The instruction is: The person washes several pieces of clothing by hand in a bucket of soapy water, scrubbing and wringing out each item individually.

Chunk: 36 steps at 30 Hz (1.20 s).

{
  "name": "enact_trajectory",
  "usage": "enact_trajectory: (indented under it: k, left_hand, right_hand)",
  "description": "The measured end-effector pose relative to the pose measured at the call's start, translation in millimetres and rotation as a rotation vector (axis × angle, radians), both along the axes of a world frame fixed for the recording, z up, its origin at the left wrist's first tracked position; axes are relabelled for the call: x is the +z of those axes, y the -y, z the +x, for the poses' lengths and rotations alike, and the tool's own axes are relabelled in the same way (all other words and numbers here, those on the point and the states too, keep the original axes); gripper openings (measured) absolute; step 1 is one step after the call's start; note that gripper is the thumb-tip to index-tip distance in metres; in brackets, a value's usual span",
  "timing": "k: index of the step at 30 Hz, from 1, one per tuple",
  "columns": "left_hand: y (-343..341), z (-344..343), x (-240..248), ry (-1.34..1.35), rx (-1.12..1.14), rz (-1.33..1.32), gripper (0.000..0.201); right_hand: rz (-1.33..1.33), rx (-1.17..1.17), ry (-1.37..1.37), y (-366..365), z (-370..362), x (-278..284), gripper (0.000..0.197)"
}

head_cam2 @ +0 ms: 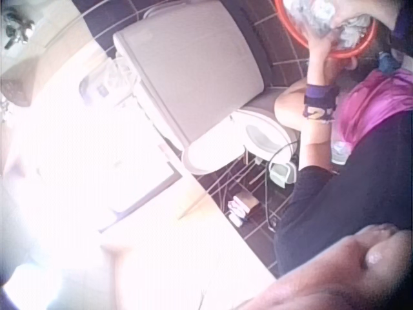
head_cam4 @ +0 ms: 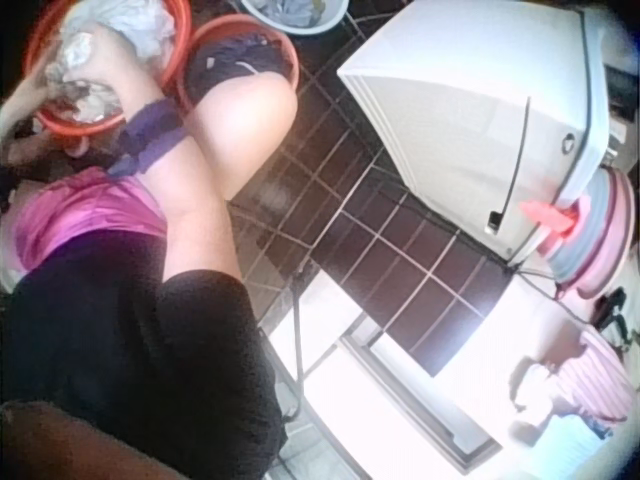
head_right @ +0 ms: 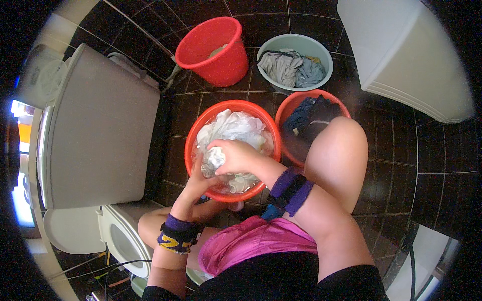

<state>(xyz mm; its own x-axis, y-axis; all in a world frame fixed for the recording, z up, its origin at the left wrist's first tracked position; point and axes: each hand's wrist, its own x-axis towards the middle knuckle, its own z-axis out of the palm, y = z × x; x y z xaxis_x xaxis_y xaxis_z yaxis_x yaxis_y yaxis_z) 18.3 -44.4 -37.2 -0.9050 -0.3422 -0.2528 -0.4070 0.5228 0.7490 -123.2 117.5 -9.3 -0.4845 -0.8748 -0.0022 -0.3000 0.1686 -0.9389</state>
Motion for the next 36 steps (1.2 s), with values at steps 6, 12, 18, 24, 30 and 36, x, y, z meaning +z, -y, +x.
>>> enact_trajectory:
  k: [6,12,18,24,30,36]
  left_hand:
    - [-10,-23,70,-0.334,-0.043,0.386,0.059]
    - [-9,-35,153,-0.686,-0.072,0.233,0.048]
    - [-3,-38,216,-0.908,0.020,0.222,0.037]
    - [-6,-47,205,-0.929,0.174,0.367,0.030]
    - [12,-43,91,-0.522,0.014,0.201,0.036]
    - [18,-35,-35,-0.154,-0.168,-0.273,0.053]
  right_hand:
    - [-0.384,0.081,-0.056,11,-3,71,0.049]
    - [-0.532,0.106,-0.025,6,-7,152,0.048]
    - [-0.747,0.069,-0.083,15,0,209,0.054]
    - [-0.638,0.021,-0.212,18,-4,203,0.059]
    - [-0.293,-0.057,-0.211,23,-4,92,0.059]
    - [0.399,-0.074,-0.323,17,12,-17,0.051]
